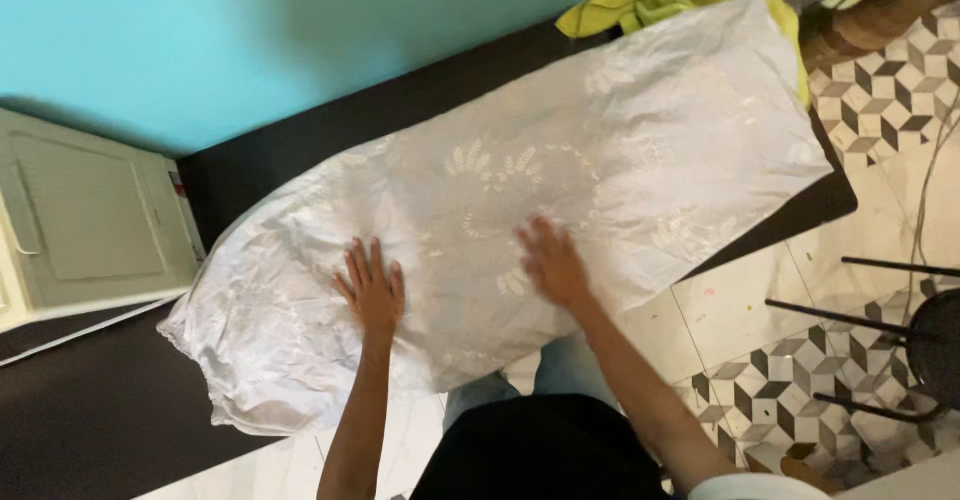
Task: The person folds a white patterned bed sheet on a dark table. They repeatedly smooth, align, and fold the sheet into a compact rectangle using both hands.
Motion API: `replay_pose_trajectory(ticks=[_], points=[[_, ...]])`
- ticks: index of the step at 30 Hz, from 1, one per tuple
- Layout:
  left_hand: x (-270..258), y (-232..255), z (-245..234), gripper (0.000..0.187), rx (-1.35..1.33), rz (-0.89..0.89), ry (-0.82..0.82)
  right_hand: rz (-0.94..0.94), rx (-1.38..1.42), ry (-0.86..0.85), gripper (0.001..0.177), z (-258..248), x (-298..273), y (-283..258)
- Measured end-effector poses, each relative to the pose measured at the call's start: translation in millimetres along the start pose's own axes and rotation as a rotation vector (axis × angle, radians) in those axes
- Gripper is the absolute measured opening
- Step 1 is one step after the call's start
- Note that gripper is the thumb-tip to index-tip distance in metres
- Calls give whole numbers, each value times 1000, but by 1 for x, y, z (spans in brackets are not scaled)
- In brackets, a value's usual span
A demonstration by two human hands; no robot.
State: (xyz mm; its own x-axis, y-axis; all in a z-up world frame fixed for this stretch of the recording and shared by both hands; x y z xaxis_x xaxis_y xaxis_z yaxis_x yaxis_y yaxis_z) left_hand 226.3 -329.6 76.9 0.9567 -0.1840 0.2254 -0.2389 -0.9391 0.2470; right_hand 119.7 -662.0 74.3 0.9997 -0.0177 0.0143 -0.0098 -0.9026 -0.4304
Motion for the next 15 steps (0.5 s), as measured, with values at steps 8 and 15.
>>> replay_pose_trajectory(ticks=[8, 15], points=[[3, 8, 16, 61, 43, -219, -37, 346, -134, 73, 67, -78, -57, 209], [-6, 49, 48, 69, 130, -511, 16, 643, -16, 110, 65, -147, -119, 365]])
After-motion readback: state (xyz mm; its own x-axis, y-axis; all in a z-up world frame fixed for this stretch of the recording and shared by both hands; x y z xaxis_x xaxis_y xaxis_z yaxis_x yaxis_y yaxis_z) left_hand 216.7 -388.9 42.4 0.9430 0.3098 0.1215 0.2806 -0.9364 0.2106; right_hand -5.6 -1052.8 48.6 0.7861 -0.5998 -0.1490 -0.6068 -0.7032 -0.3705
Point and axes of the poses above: each hand's wrist, its own x-axis towards the middle knuckle, its own z-axis out of the palm, y = z × x, the point moved 9 cm from there along x, towards the middle knuckle, and after that the axes turned 2 degrees about x, right-handed, at the moved point
